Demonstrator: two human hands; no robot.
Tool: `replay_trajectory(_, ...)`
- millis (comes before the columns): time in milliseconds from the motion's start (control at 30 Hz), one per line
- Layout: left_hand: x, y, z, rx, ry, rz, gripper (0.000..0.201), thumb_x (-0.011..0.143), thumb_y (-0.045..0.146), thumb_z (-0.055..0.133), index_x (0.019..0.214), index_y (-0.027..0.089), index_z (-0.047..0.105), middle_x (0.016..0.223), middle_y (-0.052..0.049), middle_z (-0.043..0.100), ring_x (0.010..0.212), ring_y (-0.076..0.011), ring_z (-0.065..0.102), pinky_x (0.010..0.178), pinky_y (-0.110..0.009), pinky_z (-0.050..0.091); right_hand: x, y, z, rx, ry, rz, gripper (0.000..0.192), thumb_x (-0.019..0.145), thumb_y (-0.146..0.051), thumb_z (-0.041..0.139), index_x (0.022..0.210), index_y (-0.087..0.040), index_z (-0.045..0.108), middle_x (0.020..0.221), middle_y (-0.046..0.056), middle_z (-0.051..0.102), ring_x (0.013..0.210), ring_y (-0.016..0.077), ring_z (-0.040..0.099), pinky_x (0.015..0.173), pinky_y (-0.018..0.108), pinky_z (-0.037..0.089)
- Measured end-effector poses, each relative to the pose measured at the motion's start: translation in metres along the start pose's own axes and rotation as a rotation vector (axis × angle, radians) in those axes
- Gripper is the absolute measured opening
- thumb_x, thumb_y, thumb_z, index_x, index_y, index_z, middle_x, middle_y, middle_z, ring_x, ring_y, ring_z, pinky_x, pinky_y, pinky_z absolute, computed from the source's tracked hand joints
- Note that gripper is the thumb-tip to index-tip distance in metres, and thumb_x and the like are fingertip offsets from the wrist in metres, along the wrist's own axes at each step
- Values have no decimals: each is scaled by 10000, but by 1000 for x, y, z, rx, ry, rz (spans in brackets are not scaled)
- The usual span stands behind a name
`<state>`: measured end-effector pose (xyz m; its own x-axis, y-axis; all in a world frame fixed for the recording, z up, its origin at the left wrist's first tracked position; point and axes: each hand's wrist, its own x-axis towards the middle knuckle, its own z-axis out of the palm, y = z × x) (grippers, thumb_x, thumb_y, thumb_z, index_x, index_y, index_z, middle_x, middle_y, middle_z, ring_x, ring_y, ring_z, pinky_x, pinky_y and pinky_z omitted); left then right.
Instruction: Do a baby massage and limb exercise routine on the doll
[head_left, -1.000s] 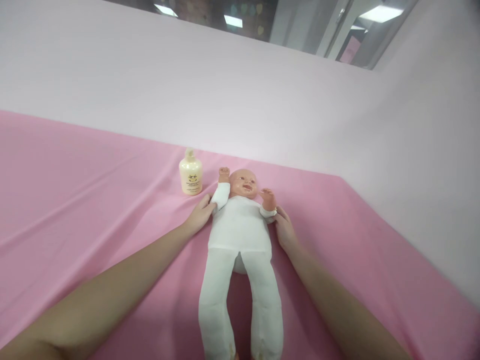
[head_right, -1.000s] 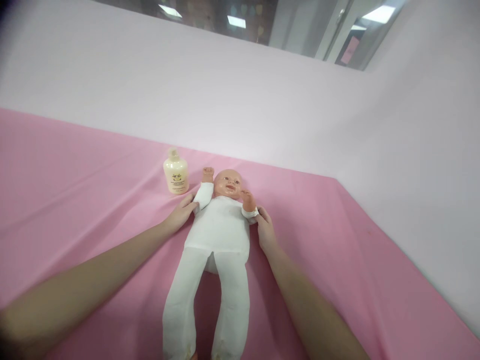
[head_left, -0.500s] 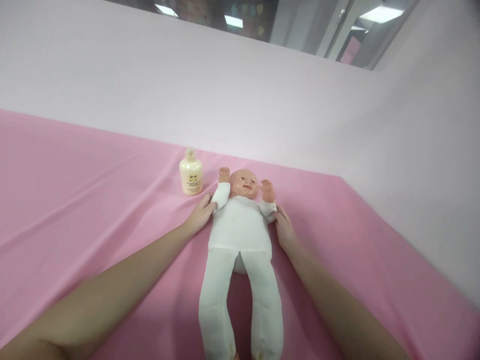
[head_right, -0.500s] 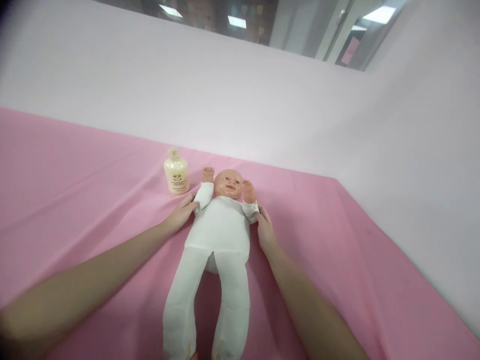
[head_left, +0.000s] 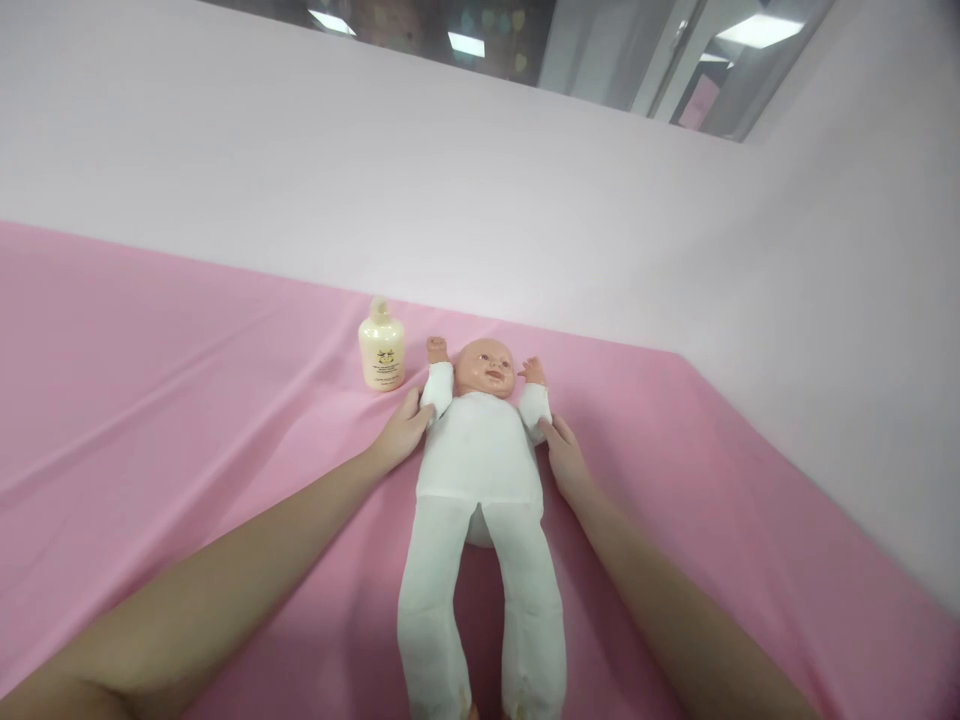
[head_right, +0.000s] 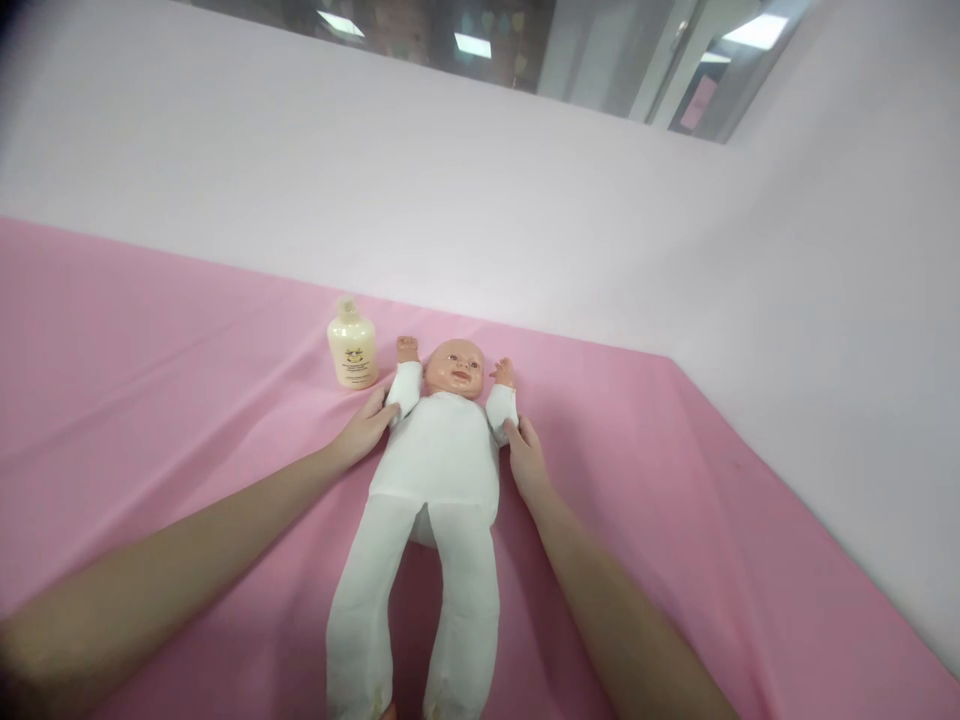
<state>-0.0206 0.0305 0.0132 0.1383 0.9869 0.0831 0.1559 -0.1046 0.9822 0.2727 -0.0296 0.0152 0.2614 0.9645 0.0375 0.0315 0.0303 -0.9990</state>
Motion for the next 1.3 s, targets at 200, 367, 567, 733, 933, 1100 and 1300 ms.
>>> replay_trajectory(200,3,-6,0,1,2,-6,507,925,395,587,1385,182,565,1353,-124,655,1256,-317,586,1090,-436,428,4,7,-3,-23,15,5,375,860,-622,710,1007,-278,727,1027,23,755,1007,277,645,885,393,485)
replay_trajectory(367,4,-7,0,14,-9,-13,458,934,422,575,1325,184,578,1340,-123,661,1268,-324,589,1088,-440,430,7,11,-4,-9,14,-8,394,853,-635,715,1027,-282,734,1020,21,762,1005,278,651,878,393,502)
replay_trajectory(567,4,-6,-1,-2,-8,-15,475,914,413,594,1335,193,572,1370,-115,660,1299,-323,580,1102,-429,421,5,7,-4,-6,11,6,340,846,-597,729,986,-287,740,990,24,756,1007,284,648,884,398,491)
replay_trajectory(733,4,-7,-1,4,-13,-15,491,920,411,587,1359,192,574,1369,-120,659,1276,-325,590,1084,-433,431,3,5,-3,8,15,12,290,822,-529,741,978,-285,743,995,18,754,986,271,642,872,386,481)
replay_trajectory(933,5,-6,-1,-13,-9,-10,507,910,378,598,1379,186,578,1307,-115,679,1240,-316,600,1092,-438,433,2,1,-1,44,-7,19,245,796,-441,748,986,-286,750,951,7,748,956,265,630,878,389,481)
replay_trajectory(1100,3,-2,0,-68,-27,42,499,876,338,616,1352,189,607,1255,-99,695,1217,-296,612,1100,-430,448,2,1,-1,89,-25,5,252,762,-393,753,990,-287,754,966,3,763,953,264,643,897,395,485)
replay_trajectory(1300,2,0,-1,-125,-64,105,511,852,309,639,1348,187,618,1362,-114,667,1263,-298,606,1116,-432,448,1,-1,1,107,-35,-18,228,743,-333,724,963,-290,761,965,1,767,956,260,647,904,394,473)
